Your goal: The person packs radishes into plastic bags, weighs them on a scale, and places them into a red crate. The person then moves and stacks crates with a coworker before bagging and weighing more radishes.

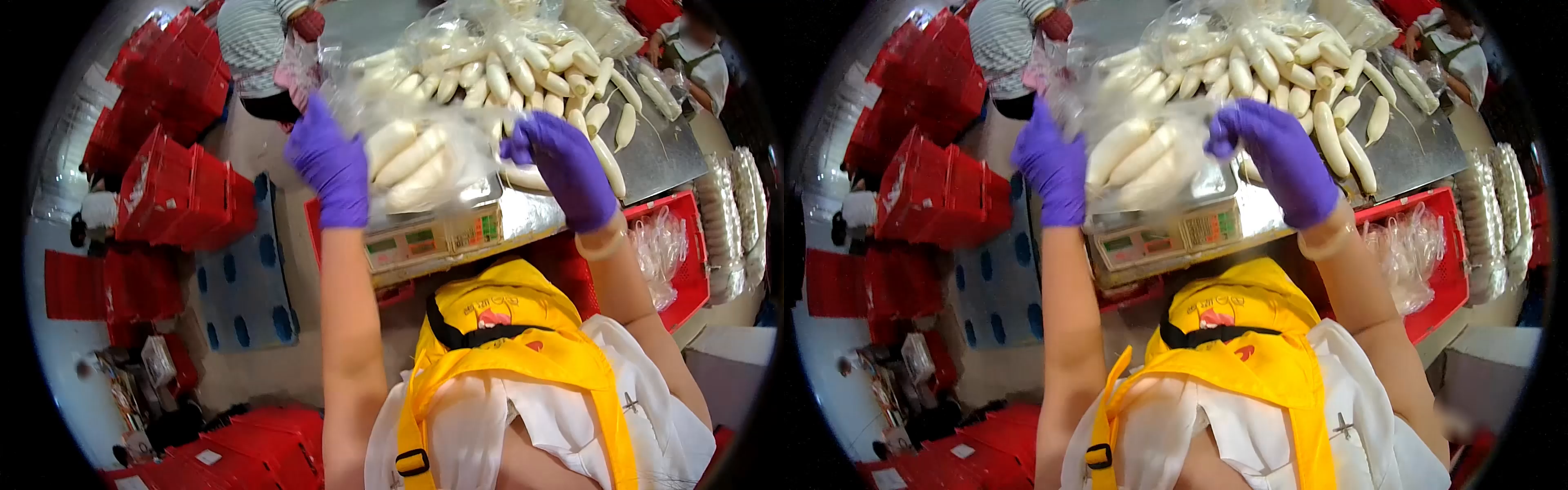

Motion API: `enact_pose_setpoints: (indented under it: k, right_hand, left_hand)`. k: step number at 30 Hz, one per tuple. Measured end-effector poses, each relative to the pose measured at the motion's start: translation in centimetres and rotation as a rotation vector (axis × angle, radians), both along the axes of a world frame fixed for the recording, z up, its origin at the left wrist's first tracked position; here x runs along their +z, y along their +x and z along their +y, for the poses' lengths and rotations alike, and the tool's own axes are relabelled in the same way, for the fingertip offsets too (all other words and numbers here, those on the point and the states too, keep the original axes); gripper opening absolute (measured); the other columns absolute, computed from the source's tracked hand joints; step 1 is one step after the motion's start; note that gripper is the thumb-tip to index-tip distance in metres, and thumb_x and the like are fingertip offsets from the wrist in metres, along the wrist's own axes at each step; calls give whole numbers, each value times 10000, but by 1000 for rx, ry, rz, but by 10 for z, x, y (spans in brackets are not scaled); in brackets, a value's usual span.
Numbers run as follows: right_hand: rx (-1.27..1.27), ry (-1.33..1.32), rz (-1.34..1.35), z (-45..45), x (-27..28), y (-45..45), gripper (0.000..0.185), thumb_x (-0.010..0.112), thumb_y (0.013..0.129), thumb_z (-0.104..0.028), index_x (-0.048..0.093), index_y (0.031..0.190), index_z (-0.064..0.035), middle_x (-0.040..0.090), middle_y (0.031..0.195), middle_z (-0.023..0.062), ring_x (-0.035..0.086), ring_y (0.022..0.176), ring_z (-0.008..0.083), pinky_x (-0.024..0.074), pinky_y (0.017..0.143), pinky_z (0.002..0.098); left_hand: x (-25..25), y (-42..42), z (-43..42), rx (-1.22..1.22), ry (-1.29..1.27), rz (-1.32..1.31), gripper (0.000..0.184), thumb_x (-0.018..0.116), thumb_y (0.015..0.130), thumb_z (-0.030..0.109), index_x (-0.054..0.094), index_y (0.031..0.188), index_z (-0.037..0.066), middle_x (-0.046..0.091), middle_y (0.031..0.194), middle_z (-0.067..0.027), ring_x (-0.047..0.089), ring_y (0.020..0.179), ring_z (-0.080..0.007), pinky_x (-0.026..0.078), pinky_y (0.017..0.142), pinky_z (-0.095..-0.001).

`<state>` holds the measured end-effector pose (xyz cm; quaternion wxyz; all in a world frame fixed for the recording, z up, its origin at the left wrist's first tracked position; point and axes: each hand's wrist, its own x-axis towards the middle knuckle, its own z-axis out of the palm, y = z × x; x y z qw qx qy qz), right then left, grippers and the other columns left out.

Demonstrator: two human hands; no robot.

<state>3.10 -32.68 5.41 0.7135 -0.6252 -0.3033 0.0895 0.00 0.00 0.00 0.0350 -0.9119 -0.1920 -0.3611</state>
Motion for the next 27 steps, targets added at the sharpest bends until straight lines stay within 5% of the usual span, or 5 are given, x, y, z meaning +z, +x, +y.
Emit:
enact_pose_setpoints:
  k: [4, 9, 14, 22, 27]
  right_hand:
    - [66, -163, 372, -38, 35, -43, 162, 566, 906, -121, 623, 893, 30, 631, 811, 67, 598, 782, 128, 476, 747, 275]
    - [51, -356, 231, -40, 26, -25, 152, 596, 892, -132, 635, 916, 14, 639, 832, 76, 609, 797, 164, 468, 747, 303]
    - [-598, -614, -832, -3, 58, -16, 372, 665, 787, -50, 583, 1149, -59, 619, 1099, 101, 582, 1007, 288, 445, 865, 383]
    - [305, -874, -620, 92, -28, 33, 300, 581, 839, -319, 645, 958, -51, 657, 987, 157, 628, 858, 335, 486, 773, 391]
    - [181, -1351, -444, 61, -98, 67, 530, 718, 673, -460, 655, 1051, -93, 669, 996, 141, 630, 928, 325, 476, 830, 424]
  left_hand:
    - [21, -37, 5, 195, -319, 87, 235, 654, 763, 249, 697, 887, 55, 654, 787, -206, 631, 719, -372, 505, 650, -432]
    - [83, -73, -46, -330, -1225, -60, 183, 637, 784, 99, 697, 910, -19, 684, 801, -74, 615, 744, -141, 477, 733, -284]
    - [74, -68, -64, -639, -1457, -137, 183, 627, 774, 77, 685, 910, -30, 686, 881, -95, 612, 887, -162, 426, 878, -286]
    - [64, -63, -54, -915, -1663, -263, 398, 530, 933, 248, 555, 1190, -54, 603, 1156, -177, 597, 885, -180, 455, 815, -287]
    - [43, -74, -30, -1020, -1749, -222, 516, 475, 953, 289, 425, 1311, -79, 525, 1275, -218, 581, 978, -214, 475, 701, -257]
